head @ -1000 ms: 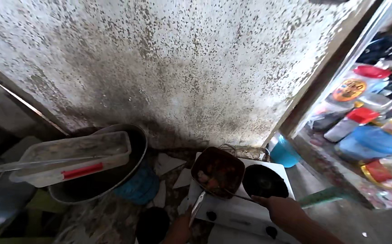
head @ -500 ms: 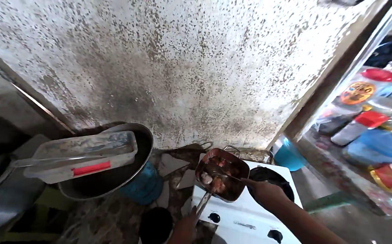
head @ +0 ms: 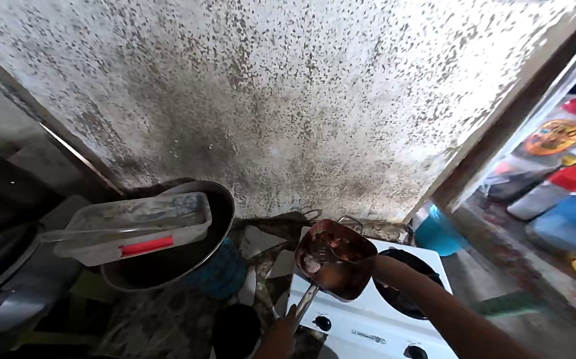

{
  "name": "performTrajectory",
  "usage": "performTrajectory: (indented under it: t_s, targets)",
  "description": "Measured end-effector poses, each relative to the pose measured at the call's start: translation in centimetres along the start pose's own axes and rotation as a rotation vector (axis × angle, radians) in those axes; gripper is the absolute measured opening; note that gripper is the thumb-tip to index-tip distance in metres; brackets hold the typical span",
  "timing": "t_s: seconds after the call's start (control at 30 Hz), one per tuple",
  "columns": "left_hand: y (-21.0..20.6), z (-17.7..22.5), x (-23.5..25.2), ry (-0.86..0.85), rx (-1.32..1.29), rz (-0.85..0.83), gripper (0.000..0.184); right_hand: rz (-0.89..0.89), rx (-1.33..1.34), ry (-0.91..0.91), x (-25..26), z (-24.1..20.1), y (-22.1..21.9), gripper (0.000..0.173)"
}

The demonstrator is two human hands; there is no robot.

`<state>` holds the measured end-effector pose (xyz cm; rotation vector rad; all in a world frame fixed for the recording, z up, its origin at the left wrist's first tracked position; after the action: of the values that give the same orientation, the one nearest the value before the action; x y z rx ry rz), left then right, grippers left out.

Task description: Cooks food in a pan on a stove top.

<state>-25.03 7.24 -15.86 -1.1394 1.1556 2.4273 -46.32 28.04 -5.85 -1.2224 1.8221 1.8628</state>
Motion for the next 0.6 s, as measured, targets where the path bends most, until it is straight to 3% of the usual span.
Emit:
performTrajectory:
  t_s: [0.27, 0.6]
  targets:
    - [0.3, 0.3, -0.2, 0.015, 0.01, -0.013, 0.086, -0.052, 0.18, -0.061, 1.8, 3.4, -0.1, 0.036]
    - [0.2, 0.2, 0.3, 0.002, 0.039, 0.008, 0.088, -0.089, 0.313, -0.077, 1.0, 3.8, -1.0, 0.036]
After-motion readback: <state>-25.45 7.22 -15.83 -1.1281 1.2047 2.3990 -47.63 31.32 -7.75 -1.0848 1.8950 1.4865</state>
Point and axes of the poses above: each hand's wrist, its own x-axis towards the middle knuckle, its own y-axis out of the back of the hand, z = x × y, the point moved 7 cm from there along x, towards the middle knuckle, and after that the axes turned 5 degrees about -x, right-handed, at the moved point
